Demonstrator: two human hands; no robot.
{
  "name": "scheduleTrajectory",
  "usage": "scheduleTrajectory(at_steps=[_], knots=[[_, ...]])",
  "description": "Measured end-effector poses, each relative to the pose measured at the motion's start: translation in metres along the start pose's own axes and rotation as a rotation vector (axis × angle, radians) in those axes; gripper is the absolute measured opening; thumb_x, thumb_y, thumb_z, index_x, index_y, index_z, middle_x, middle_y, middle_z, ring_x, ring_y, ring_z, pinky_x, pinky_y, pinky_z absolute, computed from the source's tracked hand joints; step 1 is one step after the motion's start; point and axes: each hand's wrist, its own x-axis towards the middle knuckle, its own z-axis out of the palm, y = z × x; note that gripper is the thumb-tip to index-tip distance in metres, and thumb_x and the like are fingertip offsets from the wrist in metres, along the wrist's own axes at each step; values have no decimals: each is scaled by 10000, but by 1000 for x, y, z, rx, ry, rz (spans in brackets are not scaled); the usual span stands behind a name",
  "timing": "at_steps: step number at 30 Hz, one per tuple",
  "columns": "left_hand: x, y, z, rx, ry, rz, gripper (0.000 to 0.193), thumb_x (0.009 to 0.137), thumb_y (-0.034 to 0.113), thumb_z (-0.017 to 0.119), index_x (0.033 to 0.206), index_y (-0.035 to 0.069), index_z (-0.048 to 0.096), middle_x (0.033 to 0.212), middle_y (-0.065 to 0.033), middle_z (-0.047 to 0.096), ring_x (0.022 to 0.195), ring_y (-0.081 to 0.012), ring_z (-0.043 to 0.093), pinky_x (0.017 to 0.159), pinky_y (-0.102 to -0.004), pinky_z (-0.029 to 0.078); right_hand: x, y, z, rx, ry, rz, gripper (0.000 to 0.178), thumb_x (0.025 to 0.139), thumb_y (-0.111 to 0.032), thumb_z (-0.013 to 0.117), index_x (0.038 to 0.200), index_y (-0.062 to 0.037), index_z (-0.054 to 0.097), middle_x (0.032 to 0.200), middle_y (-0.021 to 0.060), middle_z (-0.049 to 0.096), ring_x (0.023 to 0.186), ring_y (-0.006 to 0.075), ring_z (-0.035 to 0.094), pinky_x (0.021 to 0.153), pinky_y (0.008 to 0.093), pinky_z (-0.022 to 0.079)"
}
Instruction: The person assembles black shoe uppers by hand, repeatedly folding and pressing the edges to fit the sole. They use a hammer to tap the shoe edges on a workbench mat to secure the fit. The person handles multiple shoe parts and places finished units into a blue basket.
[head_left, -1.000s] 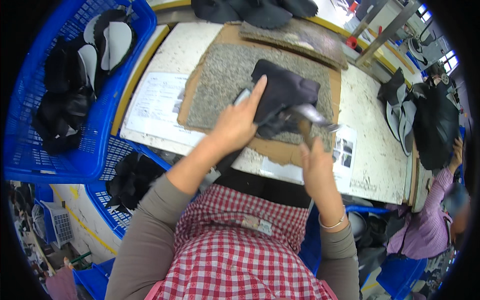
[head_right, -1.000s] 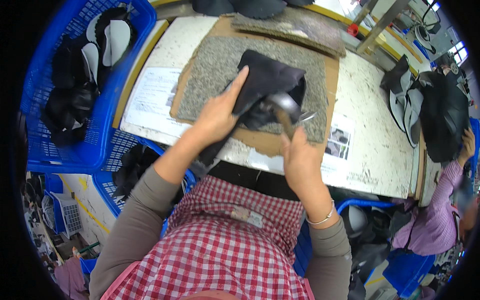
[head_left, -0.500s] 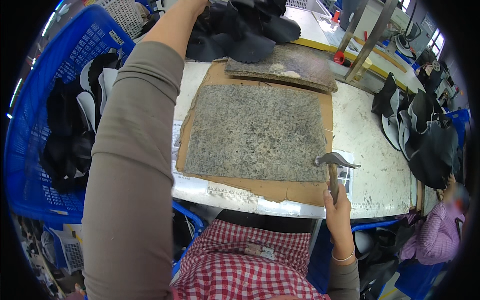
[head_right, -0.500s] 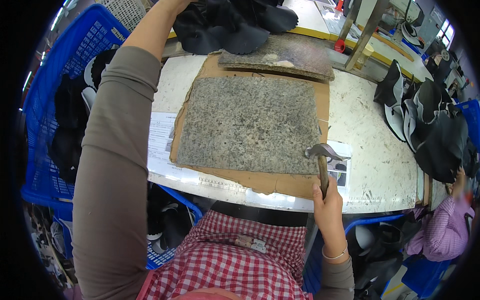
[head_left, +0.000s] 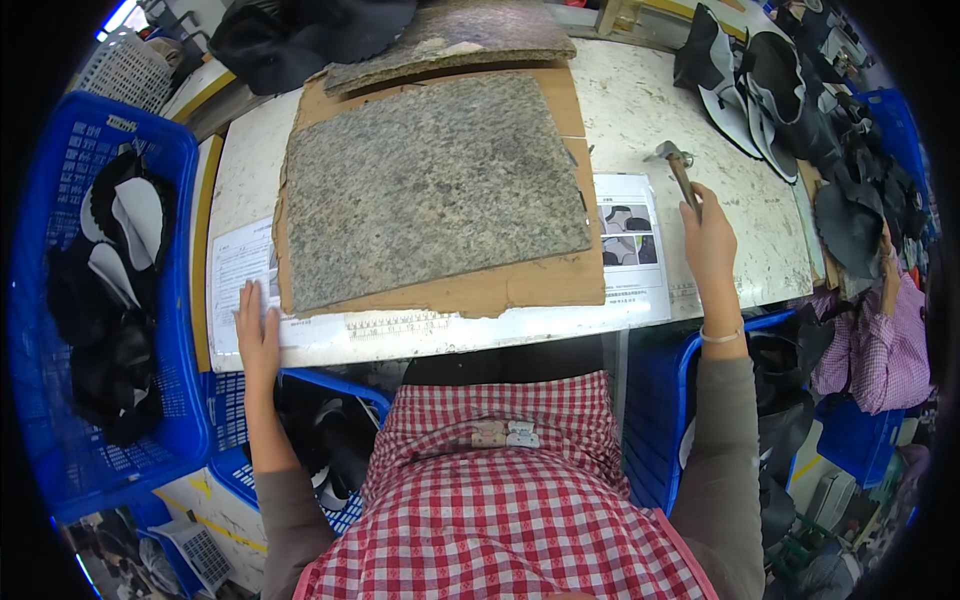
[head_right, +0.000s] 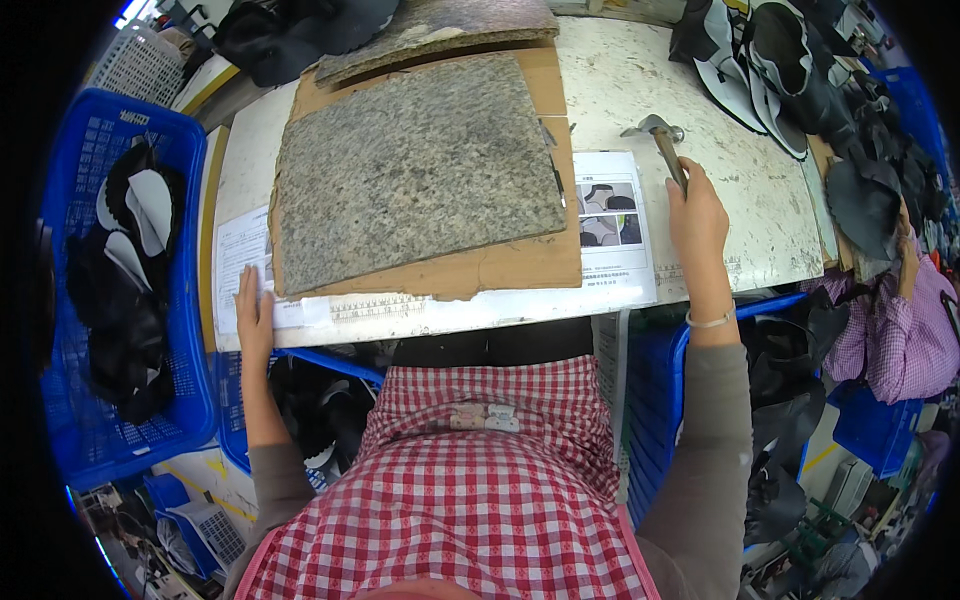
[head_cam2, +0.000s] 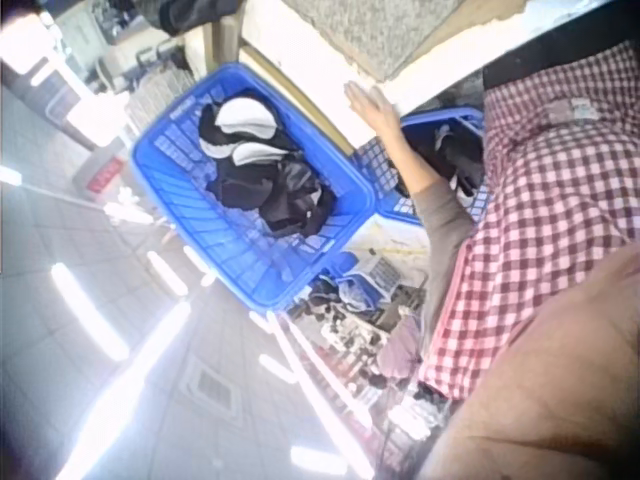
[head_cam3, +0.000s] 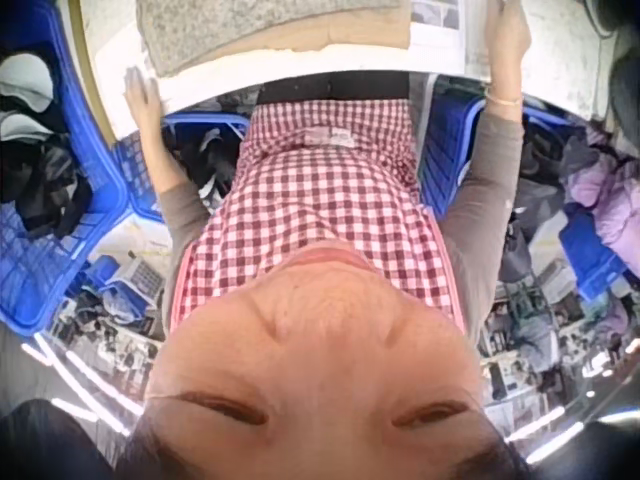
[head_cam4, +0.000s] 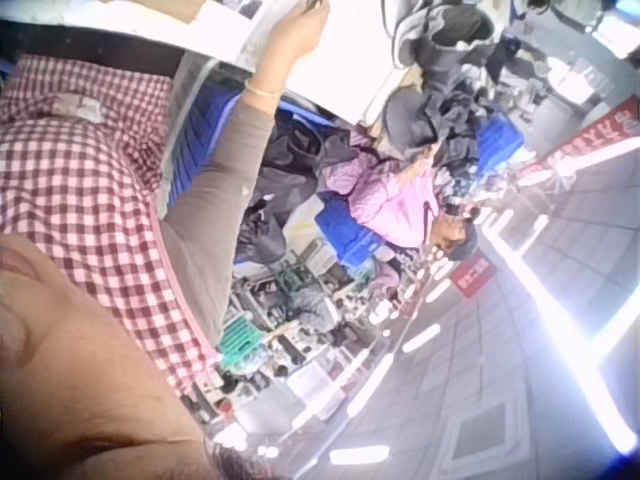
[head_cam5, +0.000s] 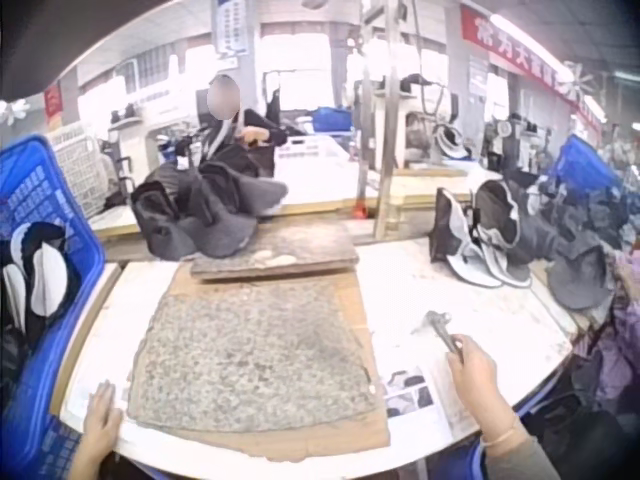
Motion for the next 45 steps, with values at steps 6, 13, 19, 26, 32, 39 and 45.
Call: scheduleTrajectory(at_steps=[6,13,19,26,32,39,45], knots=[[-35,-48,-49,-175,328,-409,483,985,152,673,1440,13,585,1400,-192,626,1324,-329,571,1135,-400,428,22,-69,48,105,-81,-263,352,986,-350,668,1077,-15,720,1048,210,739,929,411,703,824,503,539],[51,-69,-102,-97,529,-73,469,901,105,716,1351,2,631,1373,-226,603,1289,-401,563,1112,-431,442,41,-87,73,676,-598,256,395,1011,-411,625,857,-47,647,679,-28,514,550,129,444,517,324,390],[150,-107,-102,65,299,-292,874,827,194,825,1551,7,374,1486,-293,454,1405,-418,448,1155,-446,411,-10,-72,47,1503,-335,453,213,1057,-317,589,963,-127,609,666,-76,383,513,22,312,458,199,244],[186,-160,-77,354,244,-557,1123,828,308,860,1643,125,109,1612,-253,214,1505,-443,225,1128,-632,386,-46,-84,63,1664,-46,488,216,1109,-264,557,1200,-72,603,752,-33,500,586,28,403,549,182,369],[216,-192,-91,423,446,-458,745,909,206,732,1520,93,321,1441,-206,424,1427,-417,384,1009,-568,515,-37,-54,62,1864,-288,387,213,1113,-228,549,1217,-46,586,671,-26,443,574,38,375,555,196,390],[211,-112,-139,268,553,-191,204,966,264,603,1010,149,765,968,-187,748,912,-427,709,796,-541,550,-37,-86,62,1790,20,720,138,1083,-179,579,1129,-49,583,688,-33,417,583,68,389,520,211,367],[102,52,-67,85,300,580,587,736,-60,627,1269,163,730,974,-83,686,890,-306,680,749,-415,565,-29,-119,49,1465,-82,588,176,1060,-222,609,936,-116,543,722,-62,389,543,52,335,481,230,256]])
